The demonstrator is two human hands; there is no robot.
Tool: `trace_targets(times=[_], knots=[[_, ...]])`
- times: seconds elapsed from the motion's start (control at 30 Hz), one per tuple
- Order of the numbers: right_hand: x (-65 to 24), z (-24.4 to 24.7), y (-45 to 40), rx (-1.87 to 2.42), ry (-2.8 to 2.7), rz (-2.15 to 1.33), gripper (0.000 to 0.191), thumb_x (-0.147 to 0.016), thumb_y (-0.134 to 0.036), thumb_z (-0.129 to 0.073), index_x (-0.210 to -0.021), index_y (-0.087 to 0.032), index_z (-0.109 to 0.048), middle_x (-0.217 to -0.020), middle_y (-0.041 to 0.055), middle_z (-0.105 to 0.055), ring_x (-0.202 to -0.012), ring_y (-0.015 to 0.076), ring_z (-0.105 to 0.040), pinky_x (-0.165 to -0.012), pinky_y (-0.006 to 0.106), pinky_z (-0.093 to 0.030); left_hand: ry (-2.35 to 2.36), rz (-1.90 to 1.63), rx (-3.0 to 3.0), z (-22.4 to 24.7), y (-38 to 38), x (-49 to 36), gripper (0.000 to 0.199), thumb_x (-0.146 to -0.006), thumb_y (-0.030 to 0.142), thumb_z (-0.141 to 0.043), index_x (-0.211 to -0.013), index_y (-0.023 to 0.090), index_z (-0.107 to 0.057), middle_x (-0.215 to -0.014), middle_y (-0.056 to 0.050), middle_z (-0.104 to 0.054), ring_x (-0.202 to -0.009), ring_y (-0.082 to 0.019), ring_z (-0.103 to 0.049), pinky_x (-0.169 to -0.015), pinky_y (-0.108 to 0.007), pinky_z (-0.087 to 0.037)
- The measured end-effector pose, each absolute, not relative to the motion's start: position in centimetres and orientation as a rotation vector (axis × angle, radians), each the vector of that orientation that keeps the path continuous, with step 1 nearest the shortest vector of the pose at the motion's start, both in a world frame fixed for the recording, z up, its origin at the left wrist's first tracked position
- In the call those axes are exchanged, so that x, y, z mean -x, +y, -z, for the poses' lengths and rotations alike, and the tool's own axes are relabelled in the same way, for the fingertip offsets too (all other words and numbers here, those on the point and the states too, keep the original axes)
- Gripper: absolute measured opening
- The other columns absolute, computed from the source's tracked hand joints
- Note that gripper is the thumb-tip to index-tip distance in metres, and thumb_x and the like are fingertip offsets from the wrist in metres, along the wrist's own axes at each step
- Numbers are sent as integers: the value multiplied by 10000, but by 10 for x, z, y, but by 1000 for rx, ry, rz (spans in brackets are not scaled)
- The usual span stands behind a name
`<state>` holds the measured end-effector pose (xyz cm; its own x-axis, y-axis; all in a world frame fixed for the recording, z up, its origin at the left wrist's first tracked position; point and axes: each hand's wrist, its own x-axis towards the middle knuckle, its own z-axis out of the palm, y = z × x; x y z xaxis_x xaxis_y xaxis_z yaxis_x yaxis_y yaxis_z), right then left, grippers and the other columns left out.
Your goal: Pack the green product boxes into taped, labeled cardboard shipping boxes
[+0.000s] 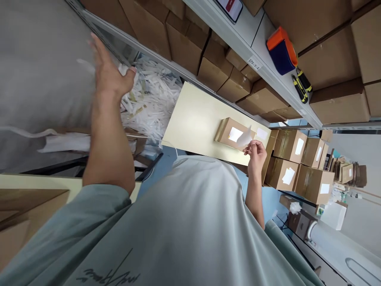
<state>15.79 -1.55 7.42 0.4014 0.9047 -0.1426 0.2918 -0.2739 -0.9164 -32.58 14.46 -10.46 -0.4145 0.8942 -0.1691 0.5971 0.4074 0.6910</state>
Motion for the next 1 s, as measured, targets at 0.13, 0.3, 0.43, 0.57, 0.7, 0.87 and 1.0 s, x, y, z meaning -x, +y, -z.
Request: trace_targets(times=[0.13, 0.3, 0.43, 0.57, 0.7, 0.87, 1.0], knots=[[-157, -65, -18, 1788, -1024, -825, 448, -928, -658, -826, -939, -235, -676, -835, -9, -706, -608, 128, -687, -556, 253, -528, 2062, -727, -1280, 89, 157, 296, 1182, -918, -70, -793, -1843, -16, -60, -1976, -270, -89, -1855, -328, -128, -1511, -539, -137], [-164, -59, -23, 1827, -1194, -630, 414, -1040, -653, -728, -1003, -242, -704, -881, 16, -733, -659, 154, -704, -608, 291, -575, 1321, -986, -1087, 56, 89, 138, 577, -957, 694, -873, -1275, 213, -837, -1382, -95, -862, -1325, -351, -795, -1232, -511, -613], [-168, -51, -37, 1792, -1694, -463, 342, -1158, -544, -615, -1044, -256, -759, -986, 71, -786, -788, 192, -735, -752, 344, -629, 887, -951, -677, 26, 11, 28, 695, -811, 859, -894, -1013, 201, -799, -1148, -153, -895, -1091, -326, -862, -1072, -521, -706], [-172, -35, -53, 1726, -2194, -410, 282, -1204, -401, -601, -1073, -247, -797, -993, 86, -824, -793, 190, -750, -759, 330, -593, 973, -962, -484, 19, -23, -11, 671, -758, 810, -946, -977, 203, -761, -982, -93, -862, -945, -270, -853, -918, -436, -737], [-180, -27, -62, 1694, -2390, -509, 230, -1216, -334, -625, -1153, -249, -830, -1069, 82, -843, -848, 186, -787, -756, 308, -568, 1093, -932, -608, 34, -25, -15, 561, -773, 730, -932, -898, 216, -744, -888, -63, -827, -860, -243, -814, -797, -366, -713], [-216, -35, -46, 1648, -2204, -797, 252, -1216, -390, -646, -1255, -263, -860, -1199, 67, -845, -853, 160, -774, -793, 285, -613, 1192, -856, -964, 45, -22, -8, 425, -841, 652, -847, -894, 239, -763, -904, -56, -840, -877, -244, -816, -873, -367, -701], [-258, -39, -15, 1727, -1934, -731, 325, -1199, -484, -657, -1218, -265, -897, -1182, 84, -821, -854, 183, -748, -822, 325, -629, 1180, -762, -1298, 33, -21, -1, 268, -928, 543, -765, -911, 276, -789, -1020, -46, -868, -937, -254, -817, -920, -377, -682]])
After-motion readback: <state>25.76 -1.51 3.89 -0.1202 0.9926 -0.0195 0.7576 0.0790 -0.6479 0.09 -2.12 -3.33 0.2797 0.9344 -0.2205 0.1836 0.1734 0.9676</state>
